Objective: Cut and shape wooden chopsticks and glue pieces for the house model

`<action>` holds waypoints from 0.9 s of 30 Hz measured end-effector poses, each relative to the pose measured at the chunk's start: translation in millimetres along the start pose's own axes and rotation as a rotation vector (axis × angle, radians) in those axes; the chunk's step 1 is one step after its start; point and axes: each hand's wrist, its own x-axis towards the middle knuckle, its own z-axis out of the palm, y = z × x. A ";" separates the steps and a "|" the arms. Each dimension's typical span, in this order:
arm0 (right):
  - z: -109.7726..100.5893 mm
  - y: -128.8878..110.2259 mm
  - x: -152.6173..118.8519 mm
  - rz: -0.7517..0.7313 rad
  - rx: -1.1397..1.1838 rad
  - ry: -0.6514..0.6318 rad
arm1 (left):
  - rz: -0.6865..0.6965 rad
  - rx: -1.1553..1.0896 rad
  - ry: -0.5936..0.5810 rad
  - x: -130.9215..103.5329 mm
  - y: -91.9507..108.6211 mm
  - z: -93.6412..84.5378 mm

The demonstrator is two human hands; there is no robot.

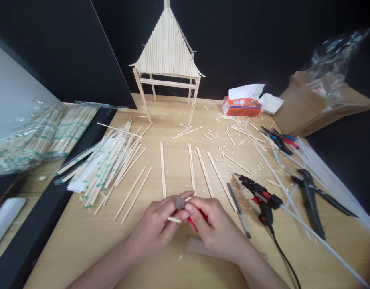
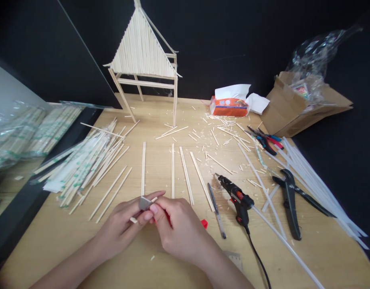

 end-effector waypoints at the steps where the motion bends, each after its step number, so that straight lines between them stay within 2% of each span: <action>1: -0.6 -0.8 -0.3 0.005 -0.004 -0.001 | -0.010 -0.006 0.001 0.3 0.4 -0.4; 11: 0.8 4.7 0.5 0.024 0.054 -0.022 | 0.011 0.006 0.007 -0.5 0.3 1.2; 16: 1.4 5.4 0.8 0.026 0.074 -0.030 | -0.030 -0.001 -0.006 -0.3 2.5 -0.2; 22: 1.6 2.3 0.2 0.042 0.050 -0.038 | -0.026 -0.014 0.062 2.3 5.4 -1.0; 27: 3.9 1.7 -1.4 0.029 -0.079 0.055 | 0.002 0.003 0.133 2.4 3.0 1.6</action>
